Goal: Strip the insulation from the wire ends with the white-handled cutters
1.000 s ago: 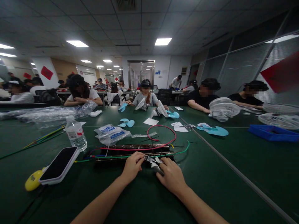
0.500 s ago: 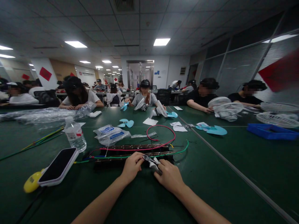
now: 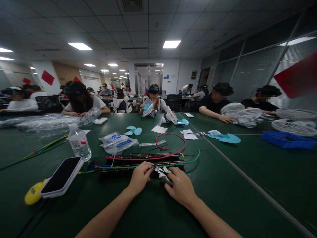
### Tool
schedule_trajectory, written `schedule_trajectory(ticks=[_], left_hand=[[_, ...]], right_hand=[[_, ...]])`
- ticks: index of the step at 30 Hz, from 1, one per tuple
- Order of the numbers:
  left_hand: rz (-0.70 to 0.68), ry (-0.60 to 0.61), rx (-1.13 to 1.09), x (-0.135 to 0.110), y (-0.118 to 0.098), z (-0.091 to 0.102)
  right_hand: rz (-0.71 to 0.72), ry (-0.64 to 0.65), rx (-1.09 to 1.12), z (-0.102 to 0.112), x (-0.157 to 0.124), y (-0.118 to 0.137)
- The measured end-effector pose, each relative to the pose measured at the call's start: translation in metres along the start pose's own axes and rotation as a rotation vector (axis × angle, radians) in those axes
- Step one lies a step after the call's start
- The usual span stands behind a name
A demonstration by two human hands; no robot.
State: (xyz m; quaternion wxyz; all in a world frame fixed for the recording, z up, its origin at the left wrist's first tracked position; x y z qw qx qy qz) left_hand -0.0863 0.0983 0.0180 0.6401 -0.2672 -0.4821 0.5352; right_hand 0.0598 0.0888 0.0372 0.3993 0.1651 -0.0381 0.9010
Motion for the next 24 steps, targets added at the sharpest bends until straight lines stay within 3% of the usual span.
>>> schedule_trajectory(ticks=[24], left_hand=[[0.001,-0.006,-0.04,-0.0013,-0.0029,0.0014]], right_hand=[[-0.041,0.03,-0.069,-0.0067,-0.0035,-0.0026]])
Point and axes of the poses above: each hand's wrist, its own x-axis towards the middle knuckle, its own z-axis out of the back of the hand, y = z × x, the point moved 10 cm from there along x, towards the middle knuckle, and after that the axes turned 4 degrees about z, right-handed, at the moved point
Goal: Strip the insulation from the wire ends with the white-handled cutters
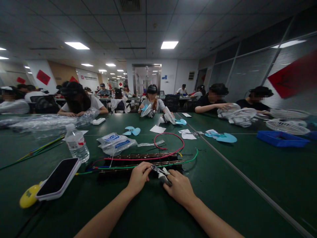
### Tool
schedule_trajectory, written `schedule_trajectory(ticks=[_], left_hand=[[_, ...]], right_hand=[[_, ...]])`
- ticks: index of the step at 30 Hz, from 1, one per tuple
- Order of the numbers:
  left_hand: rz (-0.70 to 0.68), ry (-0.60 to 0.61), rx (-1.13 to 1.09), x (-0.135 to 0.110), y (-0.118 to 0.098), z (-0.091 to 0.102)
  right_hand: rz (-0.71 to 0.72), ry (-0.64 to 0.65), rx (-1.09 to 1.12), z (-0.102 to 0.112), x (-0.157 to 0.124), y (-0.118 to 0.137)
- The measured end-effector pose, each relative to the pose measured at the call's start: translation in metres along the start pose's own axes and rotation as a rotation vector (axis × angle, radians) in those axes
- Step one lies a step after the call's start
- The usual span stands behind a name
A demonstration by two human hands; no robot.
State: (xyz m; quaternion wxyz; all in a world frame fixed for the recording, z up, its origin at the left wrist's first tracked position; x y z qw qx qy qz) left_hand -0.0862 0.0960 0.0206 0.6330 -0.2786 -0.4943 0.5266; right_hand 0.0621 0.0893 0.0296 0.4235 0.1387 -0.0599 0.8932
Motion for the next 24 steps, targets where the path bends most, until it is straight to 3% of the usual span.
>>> schedule_trajectory(ticks=[9,18,24], left_hand=[[-0.006,0.003,-0.001,0.0,-0.0007,-0.0006],[-0.009,0.011,0.016,0.0006,-0.0002,-0.0015],[-0.005,0.009,0.021,0.001,0.0032,-0.0018]], right_hand=[[-0.011,0.019,-0.024,0.0004,-0.0007,0.0007],[0.059,-0.079,0.027,0.0095,0.0011,0.0022],[0.025,-0.018,0.021,0.0011,0.0013,0.001]])
Point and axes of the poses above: each hand's wrist, its own x-axis towards the middle knuckle, its own z-axis out of the back of the hand, y = z × x, the point moved 10 cm from there along x, towards the middle knuckle, and after that the axes turned 4 degrees about z, right-handed, at the moved point
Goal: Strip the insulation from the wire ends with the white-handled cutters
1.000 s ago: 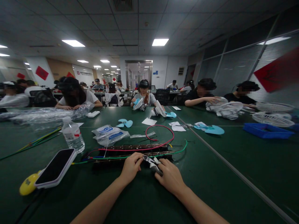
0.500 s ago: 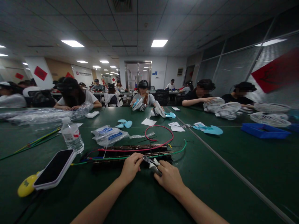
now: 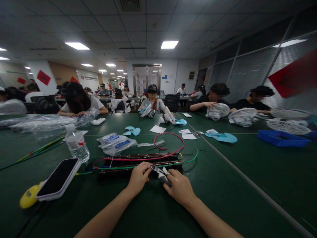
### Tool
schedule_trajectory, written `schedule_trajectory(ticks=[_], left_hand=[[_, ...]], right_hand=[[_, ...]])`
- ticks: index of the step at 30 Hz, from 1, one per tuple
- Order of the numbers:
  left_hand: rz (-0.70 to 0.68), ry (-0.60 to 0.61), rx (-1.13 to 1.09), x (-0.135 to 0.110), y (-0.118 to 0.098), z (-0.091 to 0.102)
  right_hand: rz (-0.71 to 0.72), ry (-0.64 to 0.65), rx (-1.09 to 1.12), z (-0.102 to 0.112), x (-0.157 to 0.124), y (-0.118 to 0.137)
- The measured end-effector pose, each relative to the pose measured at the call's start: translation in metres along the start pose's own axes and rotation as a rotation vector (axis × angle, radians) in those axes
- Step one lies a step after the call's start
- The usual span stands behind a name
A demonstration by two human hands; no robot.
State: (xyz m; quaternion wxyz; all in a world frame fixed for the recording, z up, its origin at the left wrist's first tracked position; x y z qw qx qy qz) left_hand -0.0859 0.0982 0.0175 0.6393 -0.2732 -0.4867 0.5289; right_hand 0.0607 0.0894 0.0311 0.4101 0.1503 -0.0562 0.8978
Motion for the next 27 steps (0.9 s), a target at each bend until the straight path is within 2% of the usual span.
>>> schedule_trajectory(ticks=[12,18,27], left_hand=[[-0.041,-0.016,0.07,-0.001,-0.006,0.002],[-0.038,-0.004,0.049,-0.001,-0.004,0.001],[-0.035,-0.007,0.023,-0.001,-0.002,0.001]], right_hand=[[-0.075,0.028,0.043,0.006,-0.005,-0.005],[-0.013,-0.034,0.052,0.01,-0.004,-0.001],[-0.011,0.012,0.059,-0.001,-0.002,-0.003]])
Point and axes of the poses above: each hand's wrist, its own x-axis towards the middle knuckle, its own z-axis out of the back of the hand, y = z × x, the point moved 10 cm from there along x, towards the middle knuckle, and after that the axes turned 4 degrees about z, right-handed, at the moved point
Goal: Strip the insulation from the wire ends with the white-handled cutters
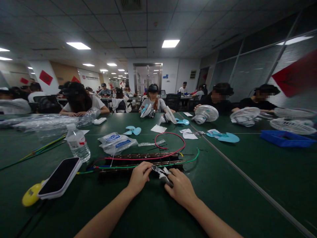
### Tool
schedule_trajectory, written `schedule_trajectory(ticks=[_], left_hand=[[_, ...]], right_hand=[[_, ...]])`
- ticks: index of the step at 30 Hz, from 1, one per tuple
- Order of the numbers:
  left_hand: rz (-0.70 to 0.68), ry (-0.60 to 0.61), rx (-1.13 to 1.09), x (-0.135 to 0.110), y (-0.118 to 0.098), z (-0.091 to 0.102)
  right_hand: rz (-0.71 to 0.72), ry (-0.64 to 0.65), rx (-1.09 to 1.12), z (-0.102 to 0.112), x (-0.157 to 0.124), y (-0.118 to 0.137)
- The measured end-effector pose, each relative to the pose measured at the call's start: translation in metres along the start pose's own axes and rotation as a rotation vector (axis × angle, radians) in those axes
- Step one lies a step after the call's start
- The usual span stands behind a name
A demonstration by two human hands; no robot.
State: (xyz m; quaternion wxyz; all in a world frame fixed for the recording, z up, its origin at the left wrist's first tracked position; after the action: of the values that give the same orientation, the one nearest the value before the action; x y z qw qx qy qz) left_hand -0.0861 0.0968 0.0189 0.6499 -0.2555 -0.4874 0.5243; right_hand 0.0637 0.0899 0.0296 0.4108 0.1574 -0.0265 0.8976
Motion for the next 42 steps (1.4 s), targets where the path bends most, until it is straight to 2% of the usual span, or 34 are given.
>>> schedule_trajectory(ticks=[13,26,42], left_hand=[[0.012,-0.003,-0.019,-0.0001,0.0018,0.0009],[0.028,0.0,-0.056,0.0011,0.0034,0.0002],[0.02,0.002,-0.04,0.0004,0.0009,0.0]], right_hand=[[-0.046,0.067,-0.084,-0.0016,0.001,0.0008],[0.035,-0.083,-0.022,0.0044,0.005,0.0046],[-0.033,0.038,-0.083,-0.0028,0.0038,0.0039]])
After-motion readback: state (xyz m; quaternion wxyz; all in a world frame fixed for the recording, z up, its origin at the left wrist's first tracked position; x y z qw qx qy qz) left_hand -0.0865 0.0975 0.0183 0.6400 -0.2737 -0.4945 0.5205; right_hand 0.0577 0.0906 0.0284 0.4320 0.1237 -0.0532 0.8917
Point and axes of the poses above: each hand's wrist, its own x-axis towards the middle knuckle, its own z-axis out of the back of the hand, y = z × x, the point moved 10 cm from there along x, towards the middle knuckle, and after that the axes turned 4 degrees about z, right-handed, at the moved point
